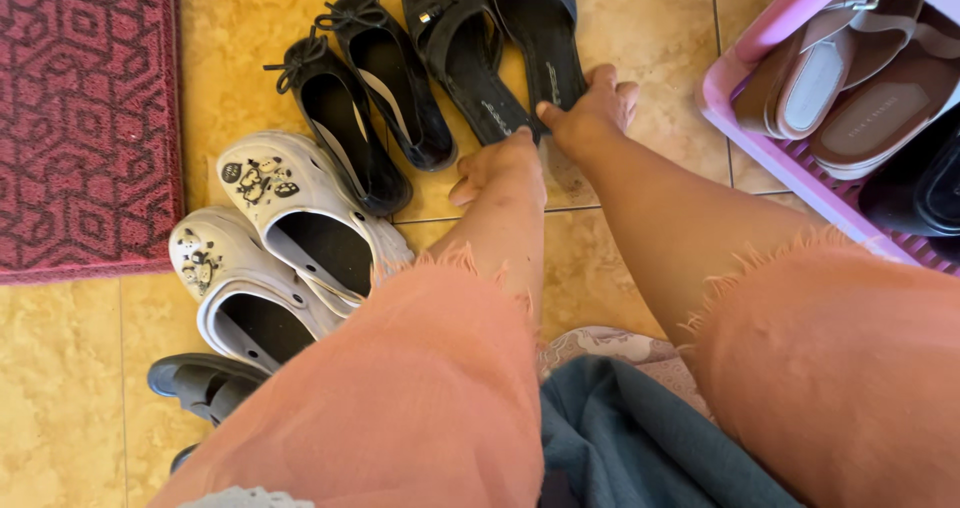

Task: The person assembles a pink plastic shoe rack by inserting cylindrical legs into the corners of the trays and stacking the trays. Then the person places several pairs of shoes onto the completed rack.

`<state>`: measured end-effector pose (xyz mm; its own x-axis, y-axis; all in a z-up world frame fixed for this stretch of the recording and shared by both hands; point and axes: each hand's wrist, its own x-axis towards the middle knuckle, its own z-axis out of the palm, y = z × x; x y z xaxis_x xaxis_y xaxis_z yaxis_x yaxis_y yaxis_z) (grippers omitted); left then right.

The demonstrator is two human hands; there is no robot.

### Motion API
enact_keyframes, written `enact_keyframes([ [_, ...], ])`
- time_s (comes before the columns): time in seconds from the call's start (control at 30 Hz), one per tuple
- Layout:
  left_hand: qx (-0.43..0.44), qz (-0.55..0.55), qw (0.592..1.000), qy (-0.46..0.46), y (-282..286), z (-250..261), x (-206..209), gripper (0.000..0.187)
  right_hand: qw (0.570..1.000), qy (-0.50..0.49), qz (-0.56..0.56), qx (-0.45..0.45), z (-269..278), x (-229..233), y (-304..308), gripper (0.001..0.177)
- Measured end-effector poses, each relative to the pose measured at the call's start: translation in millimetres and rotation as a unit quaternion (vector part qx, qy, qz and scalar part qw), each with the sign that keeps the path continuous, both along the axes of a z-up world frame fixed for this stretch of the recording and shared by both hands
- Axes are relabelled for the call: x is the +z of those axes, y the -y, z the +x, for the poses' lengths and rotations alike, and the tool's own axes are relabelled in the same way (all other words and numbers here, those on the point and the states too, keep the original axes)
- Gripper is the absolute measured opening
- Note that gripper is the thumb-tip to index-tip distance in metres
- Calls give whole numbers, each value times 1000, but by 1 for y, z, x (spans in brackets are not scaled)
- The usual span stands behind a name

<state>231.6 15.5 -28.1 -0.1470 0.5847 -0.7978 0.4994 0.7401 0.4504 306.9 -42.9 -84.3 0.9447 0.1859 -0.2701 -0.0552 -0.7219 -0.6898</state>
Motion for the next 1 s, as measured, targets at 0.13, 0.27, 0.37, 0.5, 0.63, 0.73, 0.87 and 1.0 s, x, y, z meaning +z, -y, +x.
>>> enact_keyframes([
  [0.13, -2, 20, 992, 126, 8, -22, -14, 75, 999, -41, 27, -18, -11, -5, 17, 72],
  [0.27, -21, 48, 952, 302, 25, -67, -39, 59, 951, -202, 225, -64, -32, -12, 55, 70],
  [0.37, -65, 58, 931, 355, 50, -114, -42, 48, 962, -191, 185, -64, -73, -6, 110, 66],
  [0.5, -161, 68, 919, 354, 93, -168, -21, 41, 877, -277, 375, -117, -127, 20, 177, 62],
  [0.63, -215, 79, 867, 442, 125, -187, 20, 41, 843, -207, 494, -50, -155, 59, 224, 61],
  [0.73, -268, 133, 823, 483, 135, -185, 59, 43, 801, -166, 575, -31, -157, 95, 251, 60],
  [0.87, -279, 200, 753, 562, 156, -162, 107, 47, 737, -133, 662, -18, -139, 138, 275, 49],
  [1.0, -321, 282, 747, 510, 174, -130, 154, 48, 671, -152, 726, -13, -98, 174, 277, 27],
])
